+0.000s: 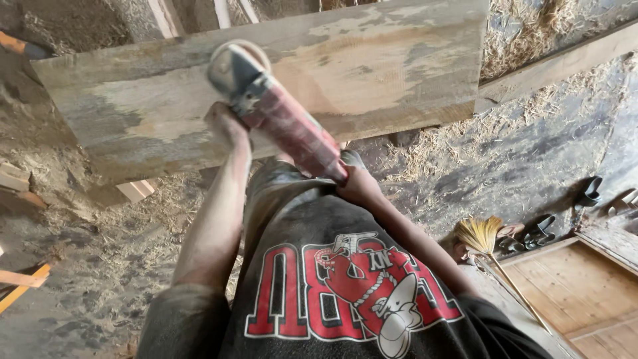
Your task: The person uses a handheld electric sander to smooth the surface of a large wooden plank resting on a workbench. They move the sander back and forth across the plank's surface, generating sawdust, and then set the tool down on the floor.
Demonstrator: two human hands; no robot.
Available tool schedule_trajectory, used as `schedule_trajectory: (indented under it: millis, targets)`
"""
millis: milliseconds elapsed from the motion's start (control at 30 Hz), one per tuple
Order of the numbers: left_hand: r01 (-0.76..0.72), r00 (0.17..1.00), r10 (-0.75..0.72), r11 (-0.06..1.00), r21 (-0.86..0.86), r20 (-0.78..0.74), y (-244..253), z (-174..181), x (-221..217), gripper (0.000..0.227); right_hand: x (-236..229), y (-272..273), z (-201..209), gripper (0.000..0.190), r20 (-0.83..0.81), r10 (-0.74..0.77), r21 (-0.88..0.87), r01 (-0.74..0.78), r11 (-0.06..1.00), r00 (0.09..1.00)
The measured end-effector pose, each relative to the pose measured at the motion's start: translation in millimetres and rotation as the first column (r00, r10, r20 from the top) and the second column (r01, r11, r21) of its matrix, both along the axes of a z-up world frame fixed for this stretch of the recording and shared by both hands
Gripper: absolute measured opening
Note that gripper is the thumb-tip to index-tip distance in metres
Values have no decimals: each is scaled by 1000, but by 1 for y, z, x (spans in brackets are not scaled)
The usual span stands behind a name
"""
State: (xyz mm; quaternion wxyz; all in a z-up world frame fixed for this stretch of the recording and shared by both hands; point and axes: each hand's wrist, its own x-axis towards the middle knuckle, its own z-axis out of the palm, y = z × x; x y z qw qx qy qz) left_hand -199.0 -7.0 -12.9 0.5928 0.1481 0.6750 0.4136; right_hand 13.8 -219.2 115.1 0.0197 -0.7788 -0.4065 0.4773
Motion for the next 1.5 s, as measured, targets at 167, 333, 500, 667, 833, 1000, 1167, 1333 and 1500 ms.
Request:
schedule_trajectory:
  millis: [167,333,500,667,833,1000,1167,1333,1500]
  targets:
    - [227,973,-228,974,-17,-44,-32,6,118,24,66,-66,-2,38,13,-252,-155,251,956,968]
    - [318,948,-315,930,185,-44,-66,19,232,22,124,-141,-9,24,26,-410,7,410,912,912]
    - [434,896,-401,880,193,-189,-94,30,312,25,182,-179,-13,22,81,-487,10,488,873,870]
    - [615,745,-544,785,79,-386,-114,45,386,38,224,-214,-8,14,-41,-566,24,567,823,824]
    - [700,652,-634,714,9,-417,-126,77,445,43,263,-222,5,15,-91,-655,0,658,753,750]
    - [706,680,-640,702,87,-357,-104,96,455,43,278,-200,13,8,-160,-673,-13,680,733,722]
    - [702,701,-670,709,68,-243,-73,96,459,41,273,-172,19,6,-220,-682,-26,695,719,697]
    - [629,765,-568,760,164,-304,-65,90,440,39,252,-157,18,5,-218,-662,-4,678,735,717]
    - [635,757,-592,766,98,-276,-51,79,394,37,219,-144,9,5,-199,-643,-14,654,756,739]
